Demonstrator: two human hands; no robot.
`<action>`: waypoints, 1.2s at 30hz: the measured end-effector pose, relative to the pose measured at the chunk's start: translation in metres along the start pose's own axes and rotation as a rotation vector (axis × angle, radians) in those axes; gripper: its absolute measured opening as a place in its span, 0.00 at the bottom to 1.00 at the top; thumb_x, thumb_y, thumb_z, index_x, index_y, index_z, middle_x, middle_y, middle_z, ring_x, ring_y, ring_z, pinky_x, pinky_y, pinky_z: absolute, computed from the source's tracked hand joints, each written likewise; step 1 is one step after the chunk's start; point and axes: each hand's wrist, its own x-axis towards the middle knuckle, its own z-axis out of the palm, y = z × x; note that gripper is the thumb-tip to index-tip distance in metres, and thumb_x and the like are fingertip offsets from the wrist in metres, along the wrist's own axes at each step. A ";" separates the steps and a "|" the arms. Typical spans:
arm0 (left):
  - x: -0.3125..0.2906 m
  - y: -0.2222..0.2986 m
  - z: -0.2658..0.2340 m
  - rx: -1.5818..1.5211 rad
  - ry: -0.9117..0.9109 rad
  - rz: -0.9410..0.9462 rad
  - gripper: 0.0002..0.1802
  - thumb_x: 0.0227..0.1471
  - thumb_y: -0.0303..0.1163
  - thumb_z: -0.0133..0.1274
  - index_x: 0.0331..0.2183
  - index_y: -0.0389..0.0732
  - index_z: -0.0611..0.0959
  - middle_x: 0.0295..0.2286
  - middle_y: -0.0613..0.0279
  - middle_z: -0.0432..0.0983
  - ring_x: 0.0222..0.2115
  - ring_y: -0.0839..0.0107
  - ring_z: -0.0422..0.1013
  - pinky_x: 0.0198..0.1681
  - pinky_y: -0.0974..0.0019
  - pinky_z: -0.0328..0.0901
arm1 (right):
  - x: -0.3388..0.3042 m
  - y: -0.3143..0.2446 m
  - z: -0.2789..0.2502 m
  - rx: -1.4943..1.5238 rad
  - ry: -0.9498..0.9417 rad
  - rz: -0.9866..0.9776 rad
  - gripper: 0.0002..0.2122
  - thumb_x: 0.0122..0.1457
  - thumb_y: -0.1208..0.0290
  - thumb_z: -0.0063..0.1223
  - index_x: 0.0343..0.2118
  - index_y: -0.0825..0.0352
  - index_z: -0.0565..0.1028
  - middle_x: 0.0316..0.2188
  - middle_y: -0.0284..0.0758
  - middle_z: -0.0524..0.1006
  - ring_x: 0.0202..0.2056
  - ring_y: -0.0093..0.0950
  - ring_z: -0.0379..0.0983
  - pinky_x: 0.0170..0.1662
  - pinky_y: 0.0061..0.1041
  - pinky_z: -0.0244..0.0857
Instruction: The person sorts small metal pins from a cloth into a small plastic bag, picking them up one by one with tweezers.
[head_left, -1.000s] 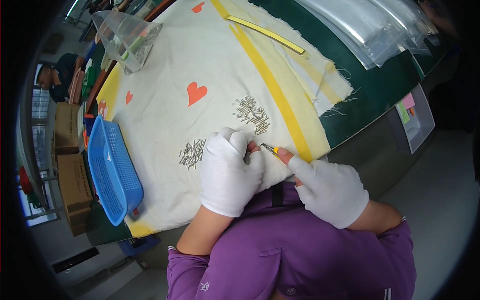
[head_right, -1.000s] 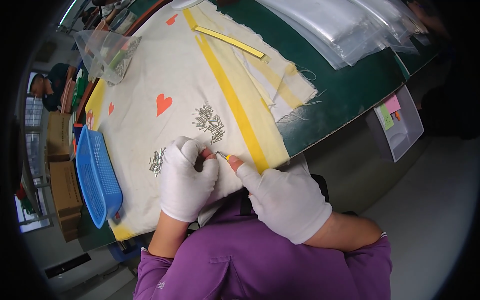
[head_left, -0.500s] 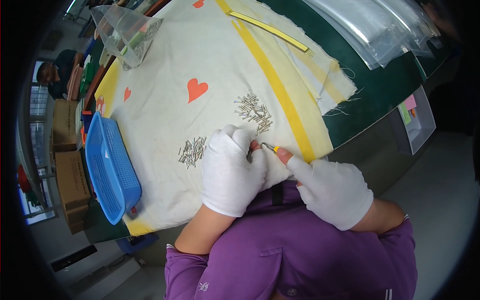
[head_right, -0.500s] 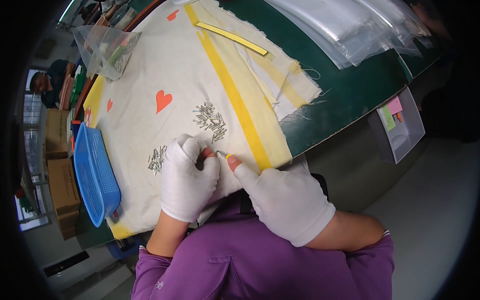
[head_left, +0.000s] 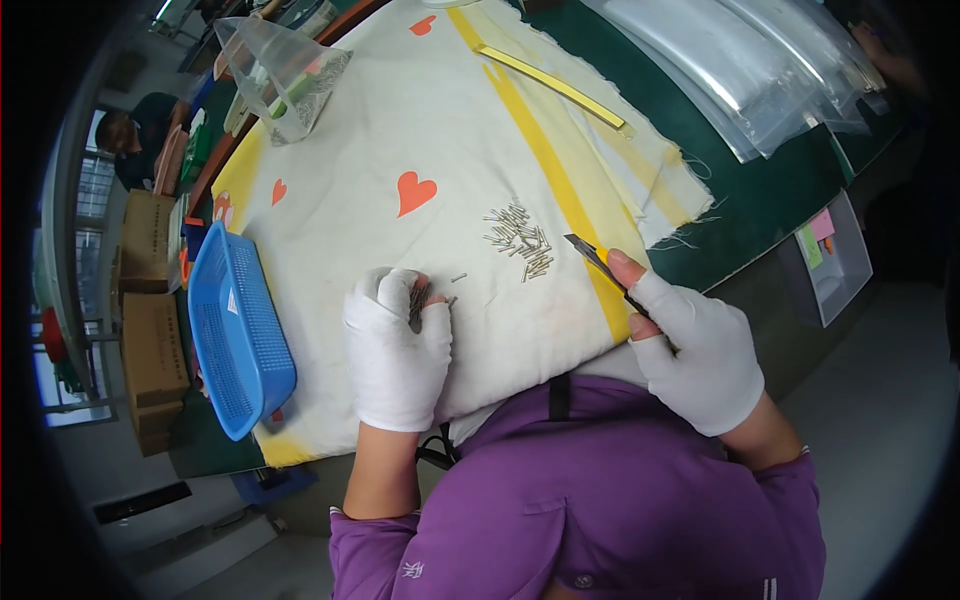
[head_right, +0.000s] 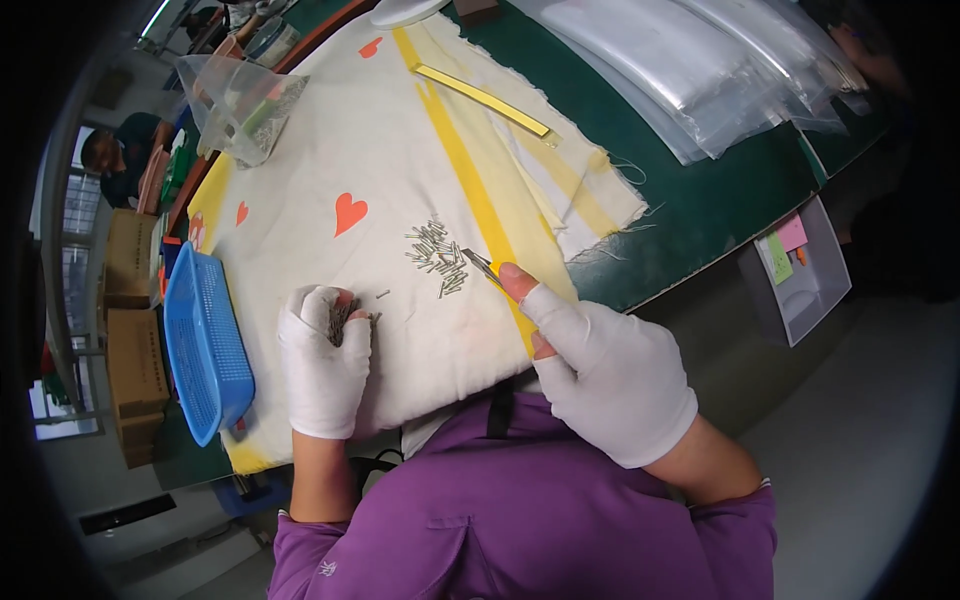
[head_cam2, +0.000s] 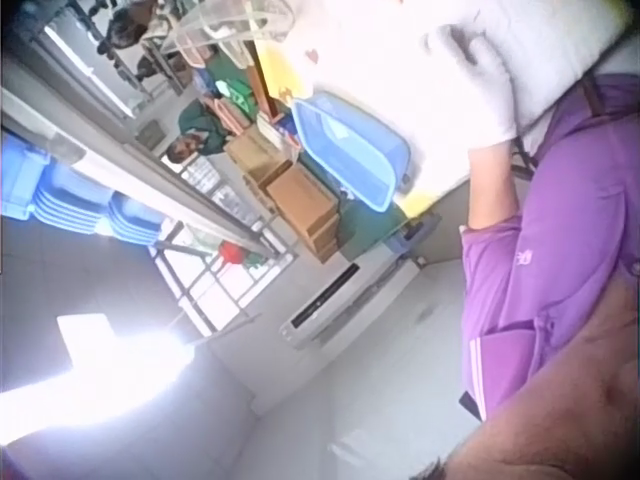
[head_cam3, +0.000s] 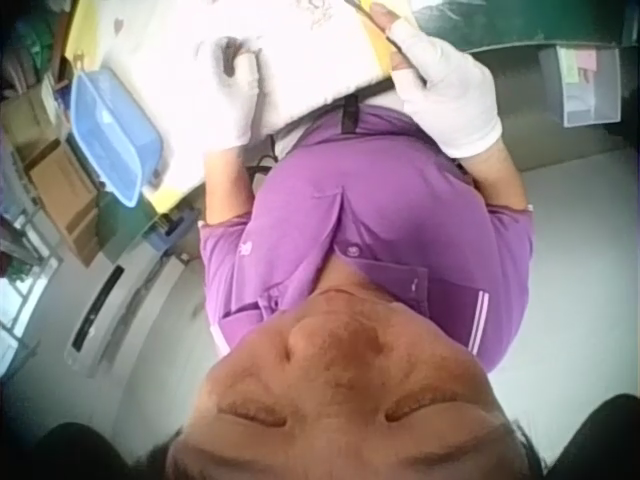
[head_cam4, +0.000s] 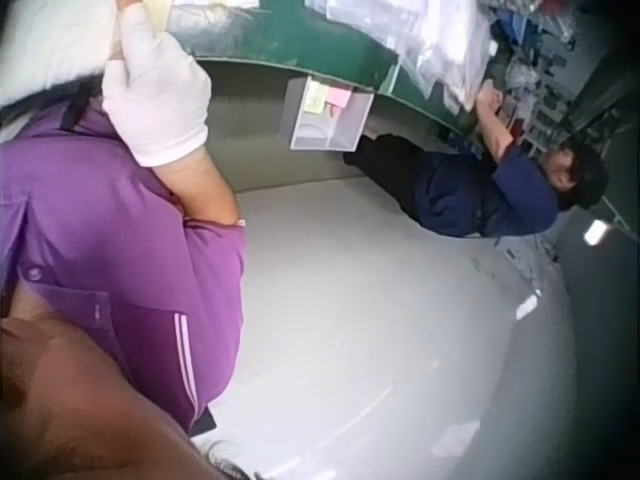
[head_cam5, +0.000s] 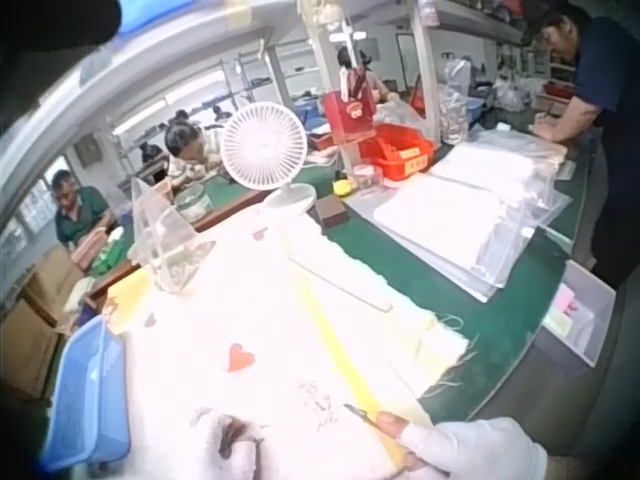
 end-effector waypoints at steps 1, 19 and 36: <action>0.004 0.006 0.001 -0.001 0.028 0.082 0.11 0.40 0.22 0.61 0.31 0.37 0.78 0.32 0.52 0.74 0.33 0.52 0.70 0.36 0.53 0.66 | 0.002 0.000 0.001 0.001 -0.001 -0.003 0.27 0.54 0.72 0.55 0.60 0.50 0.72 0.19 0.34 0.70 0.19 0.35 0.71 0.24 0.35 0.68; 0.015 0.041 0.021 -0.099 -0.083 0.207 0.11 0.41 0.22 0.62 0.30 0.39 0.78 0.32 0.54 0.73 0.35 0.53 0.69 0.39 0.55 0.65 | -0.014 -0.005 0.001 0.105 -0.178 0.003 0.31 0.54 0.72 0.52 0.64 0.52 0.66 0.23 0.31 0.74 0.23 0.32 0.74 0.28 0.30 0.70; 0.006 0.036 0.019 -0.053 -0.101 0.066 0.04 0.43 0.24 0.60 0.24 0.39 0.79 0.26 0.53 0.74 0.30 0.52 0.71 0.32 0.52 0.66 | -0.020 -0.005 0.014 0.075 -0.262 -0.013 0.28 0.54 0.70 0.55 0.62 0.54 0.69 0.19 0.32 0.73 0.19 0.33 0.72 0.26 0.34 0.68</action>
